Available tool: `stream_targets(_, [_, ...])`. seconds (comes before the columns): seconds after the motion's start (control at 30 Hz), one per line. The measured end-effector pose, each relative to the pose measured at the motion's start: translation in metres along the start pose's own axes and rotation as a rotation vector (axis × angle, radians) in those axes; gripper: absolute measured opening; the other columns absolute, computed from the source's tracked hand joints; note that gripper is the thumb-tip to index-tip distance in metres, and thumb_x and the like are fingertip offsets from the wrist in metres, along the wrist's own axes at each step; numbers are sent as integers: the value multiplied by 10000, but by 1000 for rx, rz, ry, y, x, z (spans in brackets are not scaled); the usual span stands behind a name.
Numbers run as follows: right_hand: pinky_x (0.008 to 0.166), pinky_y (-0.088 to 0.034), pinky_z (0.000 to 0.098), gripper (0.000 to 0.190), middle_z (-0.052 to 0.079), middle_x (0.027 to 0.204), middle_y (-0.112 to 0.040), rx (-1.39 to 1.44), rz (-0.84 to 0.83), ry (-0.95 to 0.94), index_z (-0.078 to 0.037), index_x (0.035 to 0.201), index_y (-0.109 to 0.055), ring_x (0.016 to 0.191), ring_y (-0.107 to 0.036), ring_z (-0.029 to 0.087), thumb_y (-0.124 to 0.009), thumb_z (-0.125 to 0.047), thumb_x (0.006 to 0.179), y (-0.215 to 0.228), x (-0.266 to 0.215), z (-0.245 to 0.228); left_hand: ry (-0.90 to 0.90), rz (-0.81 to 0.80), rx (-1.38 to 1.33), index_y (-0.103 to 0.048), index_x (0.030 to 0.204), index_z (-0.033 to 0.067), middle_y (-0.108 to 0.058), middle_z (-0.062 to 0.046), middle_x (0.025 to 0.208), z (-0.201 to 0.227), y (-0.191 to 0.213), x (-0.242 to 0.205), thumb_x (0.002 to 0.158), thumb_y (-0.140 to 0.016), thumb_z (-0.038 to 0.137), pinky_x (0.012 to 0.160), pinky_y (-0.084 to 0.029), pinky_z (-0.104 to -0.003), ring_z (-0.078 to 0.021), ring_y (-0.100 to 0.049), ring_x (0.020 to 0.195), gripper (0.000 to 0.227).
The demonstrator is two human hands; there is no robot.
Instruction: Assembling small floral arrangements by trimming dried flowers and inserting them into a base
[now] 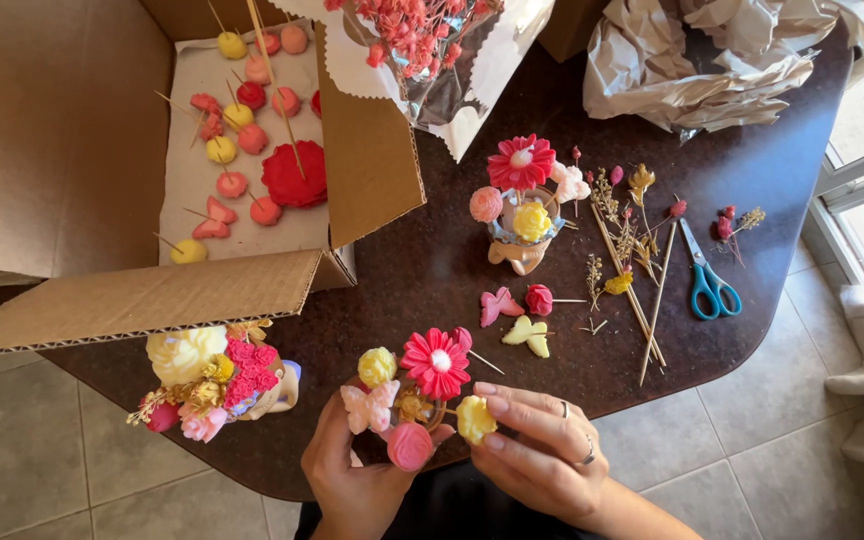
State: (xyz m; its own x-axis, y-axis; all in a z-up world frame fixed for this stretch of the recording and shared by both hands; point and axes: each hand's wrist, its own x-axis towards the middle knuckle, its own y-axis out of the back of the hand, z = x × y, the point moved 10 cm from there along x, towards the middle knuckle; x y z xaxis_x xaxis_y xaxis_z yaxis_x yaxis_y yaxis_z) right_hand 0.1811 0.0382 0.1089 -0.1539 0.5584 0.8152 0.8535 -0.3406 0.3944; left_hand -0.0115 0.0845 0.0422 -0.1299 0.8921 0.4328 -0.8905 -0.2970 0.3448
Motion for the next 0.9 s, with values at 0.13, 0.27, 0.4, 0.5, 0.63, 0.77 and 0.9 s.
stream_targets(0.13, [805, -754, 334, 280, 152, 1164, -668, -27, -17, 4, -47, 1059, -664, 981, -827, 359, -852, -35, 852, -6, -1, -2, -14, 30, 26, -674, 1037, 41, -733, -87, 973, -10, 0, -10, 563, -994, 396, 817, -572, -337, -235, -705, 846, 673])
stream_targets(0.27, [787, -758, 350, 243, 157, 1161, -658, -25, 2, 10, -46, 1059, -650, 961, -830, 369, -812, -38, 878, -6, 0, -1, -31, 2, 23, -687, 968, 77, -720, -49, 932, -4, -2, -4, 562, -1001, 396, 805, -563, -320, -213, -704, 841, 604])
stream_targets(0.4, [779, -738, 316, 215, 138, 1131, -692, -48, 0, 22, -60, 1031, -679, 935, -834, 325, -825, -67, 873, -10, 8, -3, -23, -6, 9, -686, 1066, 33, -741, -98, 1047, -9, -2, -8, 669, -919, 345, 883, -572, -342, -257, -735, 945, 556])
stream_targets(0.5, [812, -710, 290, 231, 99, 1124, -724, -105, -42, 52, -96, 1038, -705, 967, -811, 275, -858, -112, 866, -12, 12, -6, -15, -8, 24, -678, 1085, 31, -738, -101, 1048, -12, -2, -9, 744, -854, 344, 873, -567, -347, -269, -733, 951, 496])
stream_targets(0.63, [931, -594, 288, 217, -7, 1156, -722, -289, -95, 45, -229, 1083, -757, 1079, -641, 216, -844, -278, 890, -18, -9, -2, -13, -4, 33, -675, 1088, 29, -737, -105, 1046, -9, -2, -8, 776, -834, 316, 867, -563, -350, -275, -728, 946, 453])
stream_targets(0.77, [899, -582, 320, 245, -11, 1151, -737, -268, -80, 39, -235, 1105, -715, 1065, -657, 203, -822, -319, 901, -14, -17, -2, 11, 3, 43, -678, 1062, 60, -725, -68, 975, -16, -1, -10, 758, -840, 324, 830, -551, -326, -239, -712, 887, 433])
stream_targets(0.9, [924, -575, 363, 217, 76, 1057, -721, -289, 189, -162, -133, 1018, -636, 990, -687, 272, -770, -227, 876, 8, -22, 21, -22, -17, -21, -660, 1000, 49, -707, -93, 983, -8, -1, -4, 832, -756, 326, 855, -555, -344, -255, -709, 916, 339])
